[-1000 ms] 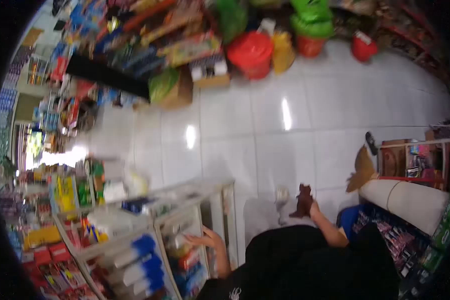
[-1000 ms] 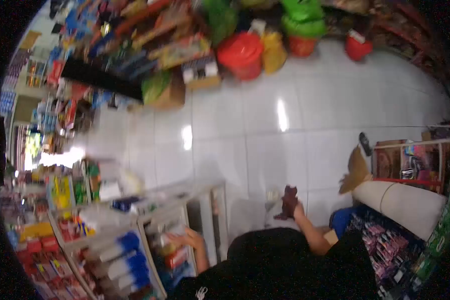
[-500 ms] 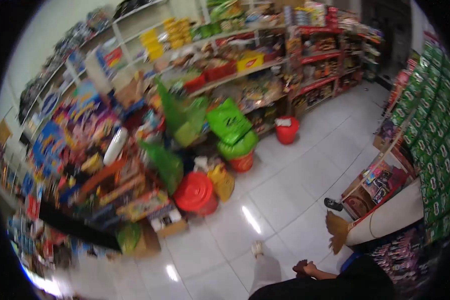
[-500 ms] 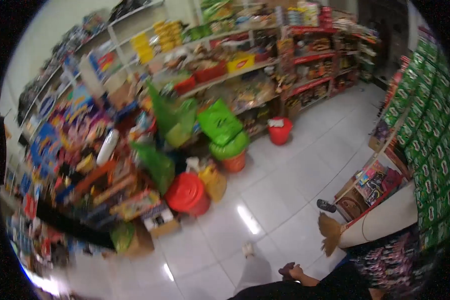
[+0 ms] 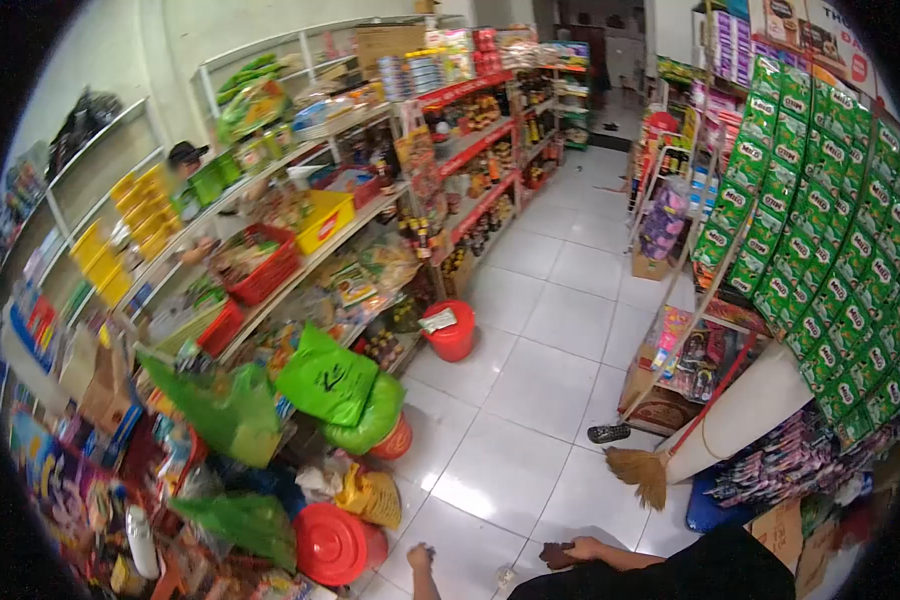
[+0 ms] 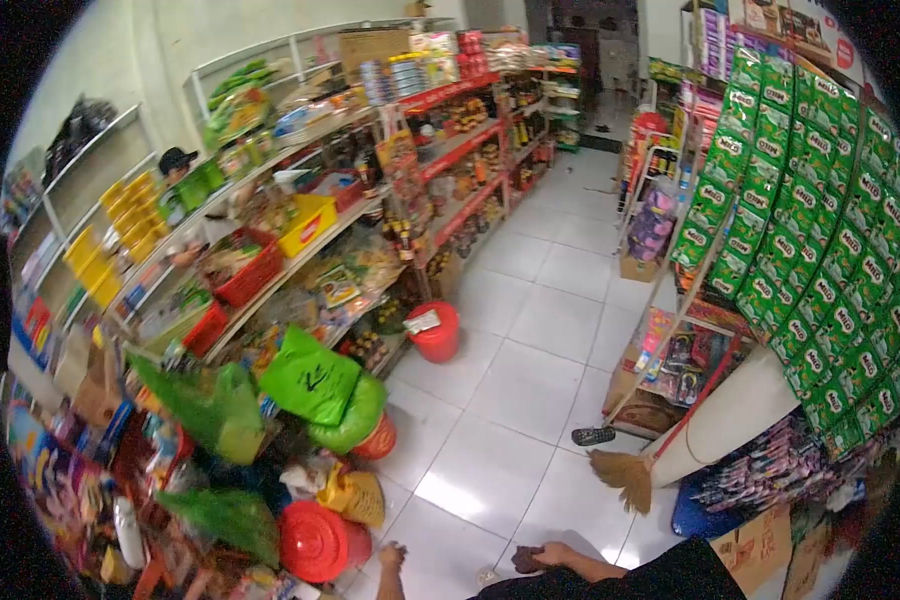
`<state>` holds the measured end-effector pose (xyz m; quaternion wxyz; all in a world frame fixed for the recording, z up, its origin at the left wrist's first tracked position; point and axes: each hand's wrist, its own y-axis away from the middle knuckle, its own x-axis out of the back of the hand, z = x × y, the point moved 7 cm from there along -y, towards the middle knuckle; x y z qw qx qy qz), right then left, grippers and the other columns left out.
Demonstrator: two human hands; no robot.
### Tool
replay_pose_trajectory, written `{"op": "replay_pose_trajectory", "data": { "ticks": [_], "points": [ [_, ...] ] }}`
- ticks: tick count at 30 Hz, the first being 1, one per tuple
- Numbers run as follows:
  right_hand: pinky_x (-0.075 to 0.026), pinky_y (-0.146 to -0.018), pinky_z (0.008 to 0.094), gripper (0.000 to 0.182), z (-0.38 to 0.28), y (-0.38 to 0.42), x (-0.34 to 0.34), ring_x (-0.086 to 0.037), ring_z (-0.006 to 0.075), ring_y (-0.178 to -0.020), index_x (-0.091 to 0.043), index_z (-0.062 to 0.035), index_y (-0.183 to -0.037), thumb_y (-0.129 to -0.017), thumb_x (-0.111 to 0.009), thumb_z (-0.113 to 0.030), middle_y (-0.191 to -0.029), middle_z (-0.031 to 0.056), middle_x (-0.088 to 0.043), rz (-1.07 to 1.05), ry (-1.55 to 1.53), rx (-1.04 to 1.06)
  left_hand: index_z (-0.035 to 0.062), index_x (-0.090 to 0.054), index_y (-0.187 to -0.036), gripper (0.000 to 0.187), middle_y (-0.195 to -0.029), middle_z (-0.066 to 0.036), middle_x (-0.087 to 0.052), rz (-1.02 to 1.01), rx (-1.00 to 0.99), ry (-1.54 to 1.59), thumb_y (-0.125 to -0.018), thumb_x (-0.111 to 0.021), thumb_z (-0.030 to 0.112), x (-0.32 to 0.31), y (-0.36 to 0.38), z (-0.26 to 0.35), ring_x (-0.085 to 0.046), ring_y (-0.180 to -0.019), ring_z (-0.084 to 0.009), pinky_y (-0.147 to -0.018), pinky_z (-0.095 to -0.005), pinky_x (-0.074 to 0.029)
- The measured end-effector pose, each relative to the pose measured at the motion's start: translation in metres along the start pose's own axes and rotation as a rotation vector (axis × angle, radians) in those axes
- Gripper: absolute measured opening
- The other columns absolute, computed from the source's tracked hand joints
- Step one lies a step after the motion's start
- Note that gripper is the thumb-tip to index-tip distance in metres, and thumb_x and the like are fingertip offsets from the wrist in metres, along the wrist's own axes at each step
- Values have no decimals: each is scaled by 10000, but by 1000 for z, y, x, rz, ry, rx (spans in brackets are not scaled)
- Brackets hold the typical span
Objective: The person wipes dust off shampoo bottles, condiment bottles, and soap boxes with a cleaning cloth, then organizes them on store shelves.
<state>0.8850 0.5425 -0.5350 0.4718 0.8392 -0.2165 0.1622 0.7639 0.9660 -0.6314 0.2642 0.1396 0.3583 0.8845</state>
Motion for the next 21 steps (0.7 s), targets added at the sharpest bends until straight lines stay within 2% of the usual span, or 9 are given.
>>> {"op": "replay_pose_trajectory", "data": {
  "ticks": [2, 5, 6, 9, 11, 12, 13, 17, 21],
  "points": [
    [-453, -712, 356, 582, 16, -23, 18, -595, 296, -801, -613, 23, -887, -686, -548, -519, -828, 184, -620, 42, -42, -35, -5, -557, -828, 197, -600, -137, -574, 36, -124, -66, -741, -497, 161, -48, -22, 74, -529, -435, -181, -341, -247, -361],
    [-453, -694, 321, 551, 42, -67, 55, -595, 236, -781, -606, 27, -935, -697, -600, -469, -839, 127, -627, 188, -865, -222, -3, -569, -818, 215, -593, -119, -580, -1, -228, -205, -743, -492, 184, -120, -58, 119, -548, -467, -179, -381, -258, -398],
    [-452, -693, 310, 553, 49, -88, 76, -587, 215, -783, -600, 31, -950, -692, -622, -457, -852, 111, -622, 220, -903, -250, -1, -573, -814, 222, -594, -108, -584, -18, -249, -257, -745, -490, 193, -150, -65, 127, -555, -479, -175, -397, -264, -412],
    [-472, -636, 289, 513, 55, -133, 171, -588, 190, -735, -603, 28, -936, -690, -628, -423, -862, 113, -610, 251, -846, -290, 21, -590, -824, 227, -614, -82, -602, -249, -428, -870, -754, -476, 204, -237, -87, 113, -568, -506, -158, -482, -288, -457],
    [-473, -609, 300, 497, 57, -156, 229, -590, 187, -688, -627, 20, -876, -681, -625, -437, -807, 112, -617, 219, -780, -312, 12, -564, -992, 278, -801, -101, -625, -695, -717, -1118, -735, -487, 87, -297, -76, 85, -591, -615, -166, -490, -271, -472],
    [-464, -514, 303, 504, 53, -153, 270, -580, 181, -564, -640, 22, -763, -654, -629, -470, -676, 117, -611, 238, -735, -291, -5, -563, -958, 249, -868, -104, -613, -719, -278, -1297, -752, -461, 92, -313, -90, 59, -593, -706, -165, -538, -280, -481],
    [-457, -509, 305, 553, 57, -158, 293, -579, 179, -567, -624, 40, -732, -625, -643, -502, -671, 116, -611, 232, -690, -302, -2, -564, -942, 242, -858, -105, -613, -685, -202, -1382, -752, -461, 106, -328, -87, 50, -593, -704, -171, -543, -285, -480],
    [-431, -482, 320, 655, 120, -218, 369, -558, 196, -540, -590, 69, -694, -616, -641, -579, -617, 120, -577, 238, -588, -405, 9, -572, -879, 226, -820, -108, -613, -599, -202, -1332, -751, -460, 159, -431, -75, 99, -592, -692, -193, -563, -303, -478],
    [-447, -515, 324, 549, 82, -204, 463, -561, 207, -567, -602, 30, -745, -737, -549, -516, -606, 102, -564, 285, -844, -280, 20, -579, -816, 236, -782, -112, -613, -512, -196, -1216, -751, -458, 211, -519, -107, 175, -592, -681, -214, -582, -320, -475]
  ]
}}
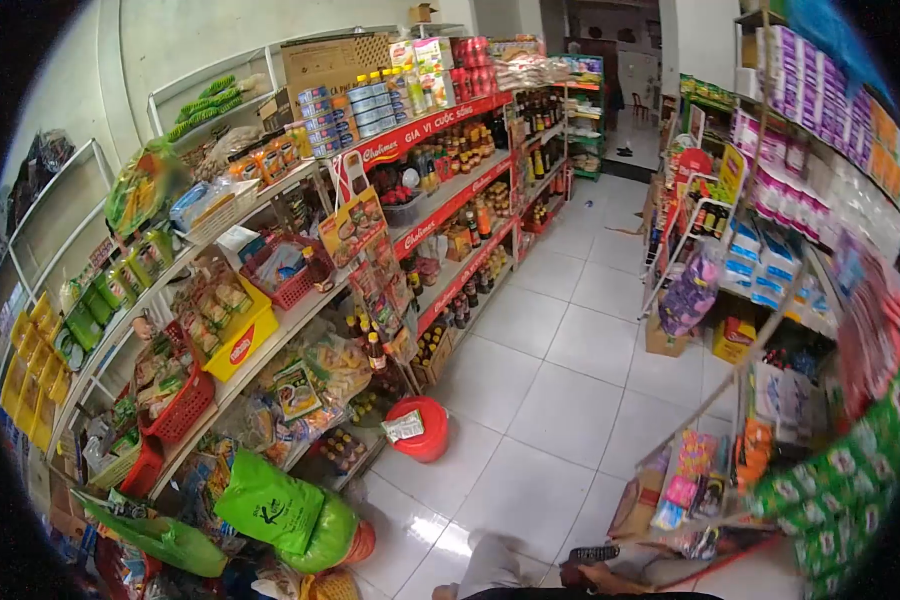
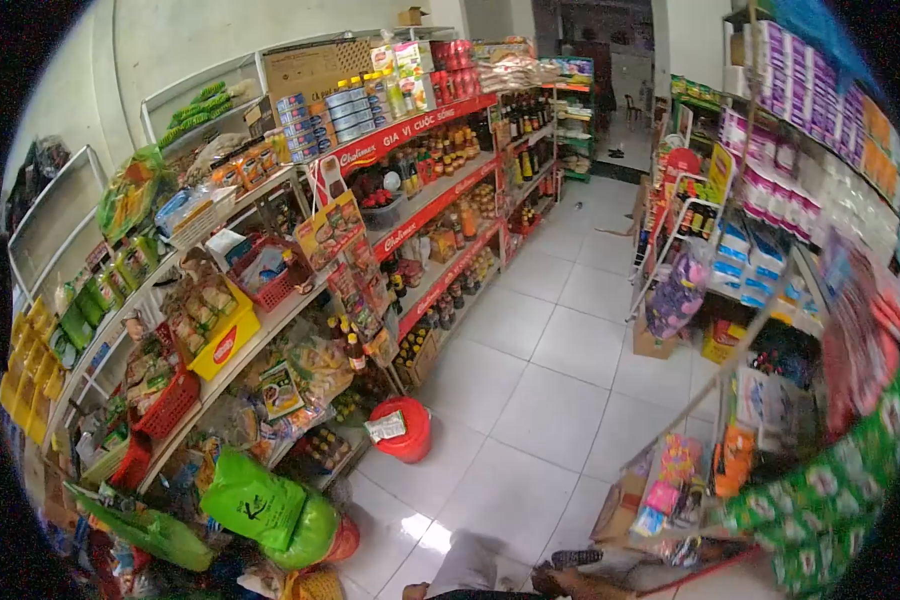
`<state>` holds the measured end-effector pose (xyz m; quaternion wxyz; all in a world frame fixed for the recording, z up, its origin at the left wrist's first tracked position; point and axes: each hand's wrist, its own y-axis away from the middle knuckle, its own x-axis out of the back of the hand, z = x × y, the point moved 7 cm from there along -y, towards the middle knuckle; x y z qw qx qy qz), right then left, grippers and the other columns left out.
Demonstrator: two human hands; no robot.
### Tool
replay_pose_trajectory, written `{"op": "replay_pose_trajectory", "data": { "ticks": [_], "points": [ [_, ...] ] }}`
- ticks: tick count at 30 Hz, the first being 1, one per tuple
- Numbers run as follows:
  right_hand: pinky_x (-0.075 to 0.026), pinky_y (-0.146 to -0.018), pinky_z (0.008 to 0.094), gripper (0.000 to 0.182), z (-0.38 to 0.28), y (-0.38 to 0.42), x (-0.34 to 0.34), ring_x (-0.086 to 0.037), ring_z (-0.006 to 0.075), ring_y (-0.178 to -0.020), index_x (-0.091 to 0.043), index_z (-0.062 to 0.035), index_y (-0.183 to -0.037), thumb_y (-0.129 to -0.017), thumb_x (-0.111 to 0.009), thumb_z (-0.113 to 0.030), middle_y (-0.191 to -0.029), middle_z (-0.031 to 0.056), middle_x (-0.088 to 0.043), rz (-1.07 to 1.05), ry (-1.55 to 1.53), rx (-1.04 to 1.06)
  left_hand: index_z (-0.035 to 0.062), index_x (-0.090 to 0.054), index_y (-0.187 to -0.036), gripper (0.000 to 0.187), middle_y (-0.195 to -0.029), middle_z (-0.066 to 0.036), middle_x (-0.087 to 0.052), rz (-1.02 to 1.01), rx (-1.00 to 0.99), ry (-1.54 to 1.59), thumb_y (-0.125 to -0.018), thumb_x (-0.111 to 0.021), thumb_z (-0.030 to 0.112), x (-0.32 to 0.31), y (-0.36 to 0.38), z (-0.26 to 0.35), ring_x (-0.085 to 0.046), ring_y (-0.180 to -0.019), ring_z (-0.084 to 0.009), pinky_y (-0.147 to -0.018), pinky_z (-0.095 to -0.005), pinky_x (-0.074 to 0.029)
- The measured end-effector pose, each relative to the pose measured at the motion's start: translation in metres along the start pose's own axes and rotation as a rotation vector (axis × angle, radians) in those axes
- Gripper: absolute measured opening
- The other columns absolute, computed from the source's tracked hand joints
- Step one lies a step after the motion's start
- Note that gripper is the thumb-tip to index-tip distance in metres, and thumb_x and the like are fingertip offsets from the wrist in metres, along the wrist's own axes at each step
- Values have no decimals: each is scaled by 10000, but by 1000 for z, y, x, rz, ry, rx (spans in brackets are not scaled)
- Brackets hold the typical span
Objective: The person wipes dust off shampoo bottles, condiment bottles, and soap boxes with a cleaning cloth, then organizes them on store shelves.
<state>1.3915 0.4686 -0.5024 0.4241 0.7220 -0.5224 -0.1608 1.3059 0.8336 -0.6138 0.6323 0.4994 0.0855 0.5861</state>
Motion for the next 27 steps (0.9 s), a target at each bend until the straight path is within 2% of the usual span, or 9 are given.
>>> {"op": "replay_pose_trajectory", "data": {
  "ticks": [9, 13, 14, 15, 16, 19, 22, 25, 27],
  "points": [
    [-456, -540, 318, 469, -134, -147, 99, -563, 193, -617, -596, 7, -819, -748, -549, -454, -674, 99, -572, 197, 22, -83, 45, -596, -674, 327, -696, -119, -613, -38, 100, -172, -749, -456, 330, 112, -190, 103, -592, -655, -263, -627, -361, -469],
    [-460, -551, 315, 437, -189, -180, 143, -565, 186, -639, -593, -3, -852, -753, -549, -426, -704, 97, -575, 292, -44, -124, 55, -603, -611, 385, -658, -122, -613, 19, 56, -266, -749, -455, 383, 172, -318, 176, -592, -644, -285, -647, -378, -467],
    [-461, -554, 314, 429, -203, -190, 156, -565, 185, -644, -593, -6, -860, -754, -549, -420, -712, 96, -576, 312, -54, -125, 58, -605, -596, 400, -649, -123, -613, 45, 11, -317, -749, -454, 396, 188, -357, 209, -592, -641, -291, -651, -383, -466],
    [-462, -557, 314, 422, -216, -201, 167, -565, 183, -650, -592, -8, -868, -755, -549, -413, -719, 96, -576, 330, -75, -133, 119, -571, -580, 220, -517, -55, -544, 565, -555, -572, -745, -511, 251, 214, -377, 270, -538, -476, -223, -416, -383, -425],
    [-463, -560, 313, 415, -226, -212, 177, -566, 182, -655, -591, -11, -876, -757, -549, -406, -727, 96, -577, 344, -93, -141, 24, -636, -786, 364, -877, -189, -606, 167, -450, -844, -734, -442, 328, 199, -447, 291, -562, -890, -330, -807, -400, -425],
    [-466, -568, 311, 394, -259, -254, 208, -567, 177, -672, -589, -19, -901, -760, -549, -385, -750, 94, -580, 367, -130, -160, 47, -611, -745, 305, -731, -152, -613, 222, -240, -244, -719, -493, 327, 263, -522, 381, -580, -694, -329, -642, -407, -472],
    [-469, -576, 309, 376, -297, -311, 251, -568, 172, -689, -587, -26, -926, -764, -550, -364, -772, 93, -582, 370, -141, -171, 12, -615, -778, 369, -879, -209, -591, 278, -187, -252, -735, -416, 319, 327, -481, 551, -563, -852, -351, -792, -417, -433],
    [-472, -585, 307, 361, -335, -375, 297, -569, 167, -705, -585, -34, -950, -768, -550, -344, -795, 92, -584, 357, -117, -174, 16, -616, -811, 373, -931, -210, -580, 130, -241, -318, -724, -436, 331, 310, -547, 600, -550, -870, -371, -805, -415, -429],
    [-474, -590, 305, 352, -365, -420, 328, -569, 164, -716, -584, -39, -966, -771, -550, -330, -810, 91, -586, 334, -82, -164, 24, -614, -808, 358, -939, -195, -583, 92, -473, -417, -734, -432, 324, 264, -628, 581, -553, -850, -373, -790, -425, -431]
  ]
}}
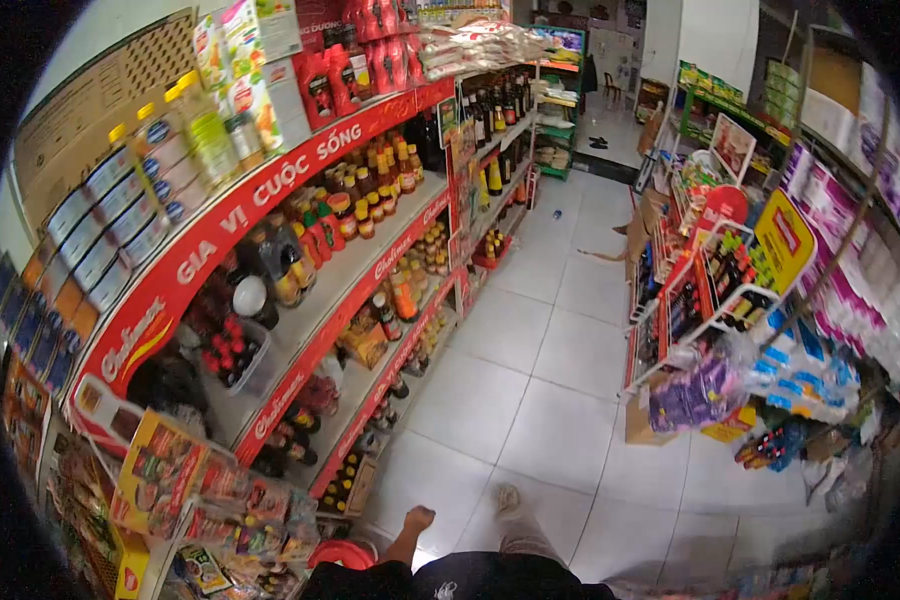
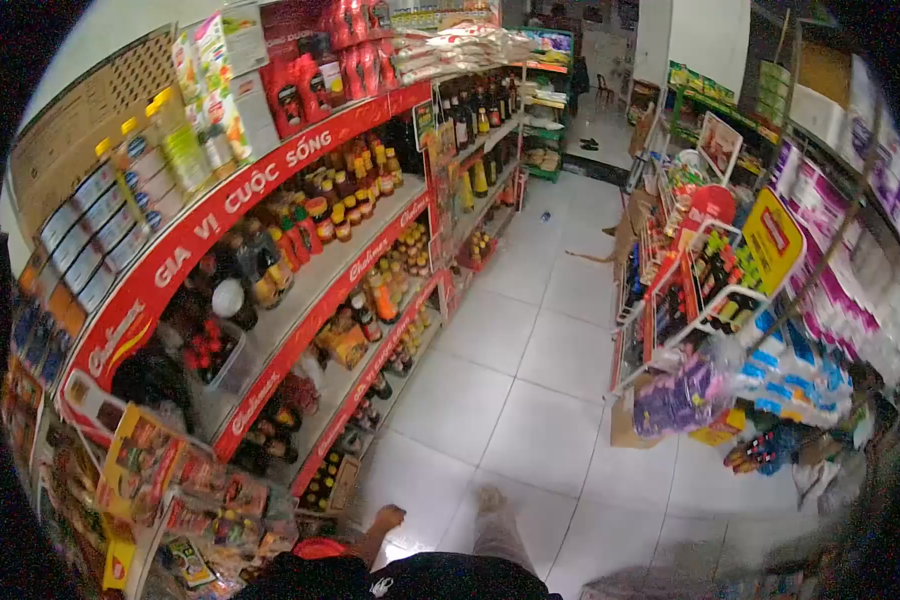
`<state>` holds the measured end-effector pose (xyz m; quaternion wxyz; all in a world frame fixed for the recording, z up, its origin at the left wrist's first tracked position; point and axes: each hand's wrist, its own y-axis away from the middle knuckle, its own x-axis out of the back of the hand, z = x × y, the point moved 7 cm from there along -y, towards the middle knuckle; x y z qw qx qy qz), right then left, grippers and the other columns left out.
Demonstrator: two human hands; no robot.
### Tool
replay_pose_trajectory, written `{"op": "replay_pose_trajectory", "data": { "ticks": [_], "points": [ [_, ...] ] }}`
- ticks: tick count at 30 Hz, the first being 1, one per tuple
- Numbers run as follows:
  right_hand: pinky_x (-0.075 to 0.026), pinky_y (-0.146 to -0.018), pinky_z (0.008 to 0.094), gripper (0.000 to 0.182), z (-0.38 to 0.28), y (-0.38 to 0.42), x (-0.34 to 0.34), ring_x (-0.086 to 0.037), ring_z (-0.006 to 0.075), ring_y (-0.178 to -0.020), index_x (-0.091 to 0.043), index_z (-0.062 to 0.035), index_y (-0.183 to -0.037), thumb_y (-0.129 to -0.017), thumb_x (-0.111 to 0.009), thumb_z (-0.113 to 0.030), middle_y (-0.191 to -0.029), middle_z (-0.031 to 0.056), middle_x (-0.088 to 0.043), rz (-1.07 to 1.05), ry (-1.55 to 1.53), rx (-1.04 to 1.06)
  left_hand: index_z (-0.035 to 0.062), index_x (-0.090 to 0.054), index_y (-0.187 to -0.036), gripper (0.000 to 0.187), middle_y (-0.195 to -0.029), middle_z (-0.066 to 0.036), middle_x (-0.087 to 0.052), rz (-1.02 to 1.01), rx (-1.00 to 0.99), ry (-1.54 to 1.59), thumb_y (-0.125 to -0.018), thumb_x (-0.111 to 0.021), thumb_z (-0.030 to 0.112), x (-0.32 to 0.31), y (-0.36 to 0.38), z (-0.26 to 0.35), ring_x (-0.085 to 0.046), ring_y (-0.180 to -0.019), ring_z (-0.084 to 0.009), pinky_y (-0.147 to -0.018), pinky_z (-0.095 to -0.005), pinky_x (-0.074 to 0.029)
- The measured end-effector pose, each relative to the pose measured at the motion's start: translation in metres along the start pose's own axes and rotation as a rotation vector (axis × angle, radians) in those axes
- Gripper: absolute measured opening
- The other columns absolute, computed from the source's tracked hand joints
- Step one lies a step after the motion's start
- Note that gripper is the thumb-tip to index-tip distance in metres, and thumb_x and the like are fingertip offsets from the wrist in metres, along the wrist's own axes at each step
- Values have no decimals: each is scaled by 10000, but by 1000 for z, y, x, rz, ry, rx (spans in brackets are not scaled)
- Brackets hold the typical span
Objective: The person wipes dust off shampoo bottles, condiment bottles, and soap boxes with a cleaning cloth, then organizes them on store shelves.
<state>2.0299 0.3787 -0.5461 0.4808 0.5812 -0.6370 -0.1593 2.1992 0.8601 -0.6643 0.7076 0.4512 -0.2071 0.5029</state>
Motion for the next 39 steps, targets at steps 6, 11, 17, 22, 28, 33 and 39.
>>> {"op": "replay_pose_trajectory", "data": {
  "ticks": [6, 11, 17, 22, 28, 33, 39],
  "points": [
    [-480, -607, 301, 335, -116, -110, 22, -571, 155, -750, -580, -55, -1016, -778, -550, -289, -856, 89, -591, -96, 273, 203, 86, -625, -863, 261, -772, -107, -617, 15, -68, -224, -747, -493, 279, 36, -39, 81, -591, -757, -295, -688, -369, -485],
    [-472, -559, 335, 347, -313, -173, 58, -542, 195, -559, -592, -83, -980, -789, -524, -365, -592, 4, -525, -259, -230, 133, 119, -624, -831, 311, -797, -126, -615, 151, 436, 401, -683, -568, 387, 108, -122, 82, -593, -759, -285, -693, -373, -485],
    [-483, -701, 384, 729, -481, -319, 53, -591, 260, -790, -405, -127, -1214, -625, -630, -494, -1033, 121, -542, -359, 98, 182, 99, -576, -665, 110, -591, -94, -570, 190, 34, -290, -644, -546, 203, 79, -227, 34, -585, -629, -268, -576, -401, -474],
    [-480, -632, 291, 458, -649, -340, -1, -593, 169, -677, -569, -29, -987, -673, -666, -347, -833, 84, -619, -198, 268, 572, 25, -617, -752, 351, -813, -182, -616, 408, 820, 405, -740, -510, 359, 179, -232, 16, -592, -741, -332, -688, -396, -469],
    [-423, -650, 261, 280, -827, -327, -77, -525, 112, -696, -611, -3, -834, -743, -644, -266, -748, 37, -601, -320, -37, 820, -20, -540, -713, 289, -614, -78, -557, 1428, 686, 1257, -809, -483, 246, 334, -282, 53, -522, -479, -146, -458, -270, -414],
    [-430, -682, 308, 351, -986, -258, -80, -544, 189, -709, -566, 15, -883, -746, -639, -300, -775, 108, -595, -274, -75, 1081, -9, -477, -548, 309, -451, -122, -401, 1413, 471, 586, -765, -562, 194, 512, -302, 157, -432, -429, -131, -421, -301, -350],
    [-304, -886, 446, 367, -1124, -226, -93, -418, 356, -1018, -540, 9, -980, -741, -620, -258, -1079, 184, -481, 185, 47, 1743, 16, -526, -728, 223, -648, -112, -538, 1796, 437, 495, -705, -658, 194, 653, -289, 211, -501, -567, -191, -541, -295, -403]
  ]
}}
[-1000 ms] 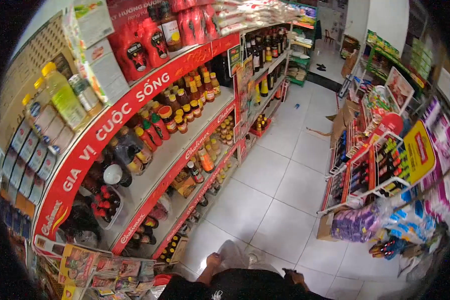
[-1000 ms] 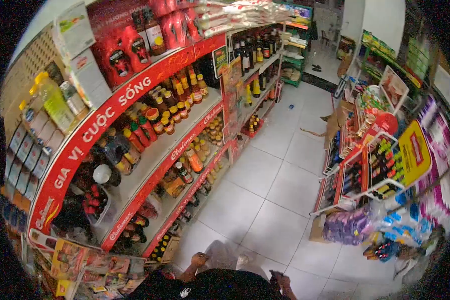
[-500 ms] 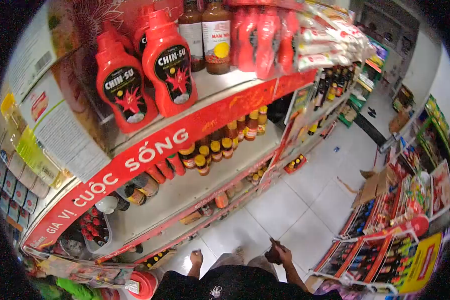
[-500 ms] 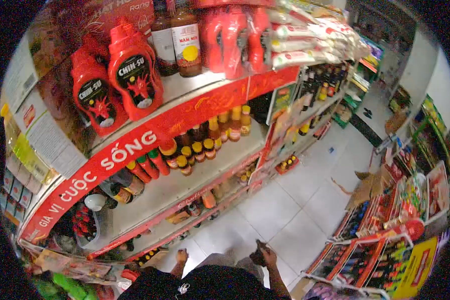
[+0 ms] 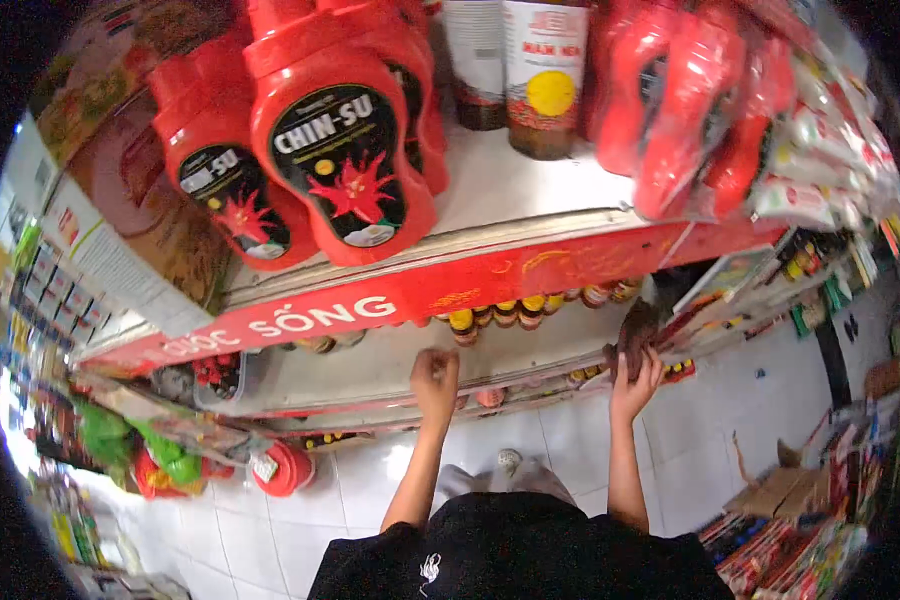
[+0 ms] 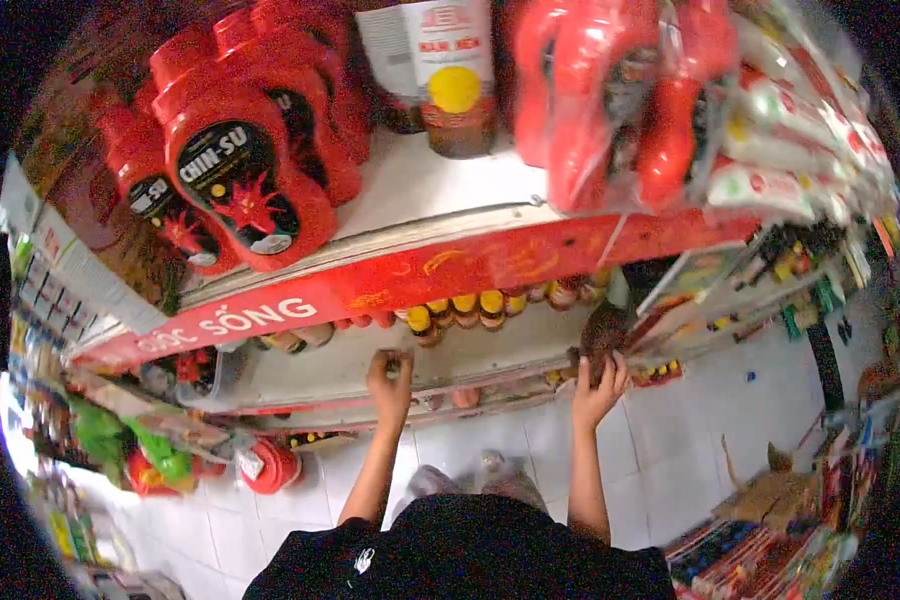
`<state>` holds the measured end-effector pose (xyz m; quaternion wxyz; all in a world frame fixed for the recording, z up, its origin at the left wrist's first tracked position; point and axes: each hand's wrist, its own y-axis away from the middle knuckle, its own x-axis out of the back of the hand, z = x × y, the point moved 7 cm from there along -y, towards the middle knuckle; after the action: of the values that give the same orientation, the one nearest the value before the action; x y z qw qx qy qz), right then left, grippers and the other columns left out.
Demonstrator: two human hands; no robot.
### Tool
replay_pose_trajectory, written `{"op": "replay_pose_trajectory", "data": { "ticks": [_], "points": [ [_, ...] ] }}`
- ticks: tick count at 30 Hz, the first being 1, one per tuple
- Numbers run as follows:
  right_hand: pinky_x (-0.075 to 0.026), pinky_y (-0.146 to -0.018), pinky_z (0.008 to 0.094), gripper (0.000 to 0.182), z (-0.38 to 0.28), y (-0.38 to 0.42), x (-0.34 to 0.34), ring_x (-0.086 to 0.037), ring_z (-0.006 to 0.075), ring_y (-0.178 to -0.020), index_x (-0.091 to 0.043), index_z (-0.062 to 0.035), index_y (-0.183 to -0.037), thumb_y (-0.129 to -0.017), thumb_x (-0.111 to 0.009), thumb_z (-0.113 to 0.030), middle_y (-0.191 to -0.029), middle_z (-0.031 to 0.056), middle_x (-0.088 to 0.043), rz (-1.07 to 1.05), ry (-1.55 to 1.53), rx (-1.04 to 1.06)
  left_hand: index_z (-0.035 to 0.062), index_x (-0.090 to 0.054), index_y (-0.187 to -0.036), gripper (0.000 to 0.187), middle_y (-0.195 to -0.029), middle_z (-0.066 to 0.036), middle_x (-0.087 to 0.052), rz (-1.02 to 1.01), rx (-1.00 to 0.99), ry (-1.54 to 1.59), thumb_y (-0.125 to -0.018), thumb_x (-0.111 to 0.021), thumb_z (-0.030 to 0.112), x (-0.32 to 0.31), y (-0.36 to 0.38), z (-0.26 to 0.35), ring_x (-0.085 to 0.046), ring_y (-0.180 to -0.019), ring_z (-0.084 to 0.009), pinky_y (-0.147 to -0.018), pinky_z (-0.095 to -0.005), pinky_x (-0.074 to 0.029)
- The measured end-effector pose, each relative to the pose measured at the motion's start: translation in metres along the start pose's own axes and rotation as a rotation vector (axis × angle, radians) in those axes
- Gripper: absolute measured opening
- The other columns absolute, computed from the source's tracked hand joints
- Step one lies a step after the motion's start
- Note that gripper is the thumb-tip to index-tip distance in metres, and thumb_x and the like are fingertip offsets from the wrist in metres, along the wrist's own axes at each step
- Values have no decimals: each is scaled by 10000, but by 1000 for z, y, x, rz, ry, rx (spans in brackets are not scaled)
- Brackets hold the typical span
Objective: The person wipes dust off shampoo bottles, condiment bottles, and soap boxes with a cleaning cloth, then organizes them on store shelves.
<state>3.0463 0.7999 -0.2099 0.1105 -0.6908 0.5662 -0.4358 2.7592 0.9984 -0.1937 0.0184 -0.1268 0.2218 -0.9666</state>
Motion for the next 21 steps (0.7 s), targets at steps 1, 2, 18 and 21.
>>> {"op": "replay_pose_trajectory", "data": {
  "ticks": [1, 2, 18, 21],
  "points": [
    [-298, -893, 446, 373, 0, -11, -17, -411, 358, -1032, -538, 6, -987, -740, -618, -262, -1092, 186, -476, -64, -1, 92, 13, -520, -776, 243, -700, -119, -543, 4, -13, -67, -694, -666, 191, -8, -5, -4, -511, -619, -211, -576, -310, -410],
    [-293, -901, 446, 379, 1, -18, -36, -405, 361, -1046, -537, 3, -994, -739, -616, -265, -1105, 189, -472, -123, 0, 185, 10, -515, -824, 276, -753, -126, -548, 5, -26, -131, -683, -674, 187, -17, -11, -15, -520, -670, -230, -612, -324, -417],
    [-342, -887, 354, 376, 13, 5, -87, -450, 242, -1035, -492, -6, -1057, -800, -575, -267, -1099, 115, -495, -450, -686, -440, 33, -476, -1063, 332, -1003, -95, -529, 55, 624, 1103, -805, -578, 215, -35, 5, -19, -544, -906, -178, -723, -289, -474],
    [-371, -846, 311, 347, -23, 3, -79, -471, 172, -965, -484, -23, -1053, -831, -543, -282, -1074, 74, -497, -507, -1108, -681, 55, -438, -1105, 442, -1041, -92, -494, 53, 943, 1414, -813, -538, 372, -38, 39, -2, -524, -916, -212, -712, -285, -508]
  ]
}}
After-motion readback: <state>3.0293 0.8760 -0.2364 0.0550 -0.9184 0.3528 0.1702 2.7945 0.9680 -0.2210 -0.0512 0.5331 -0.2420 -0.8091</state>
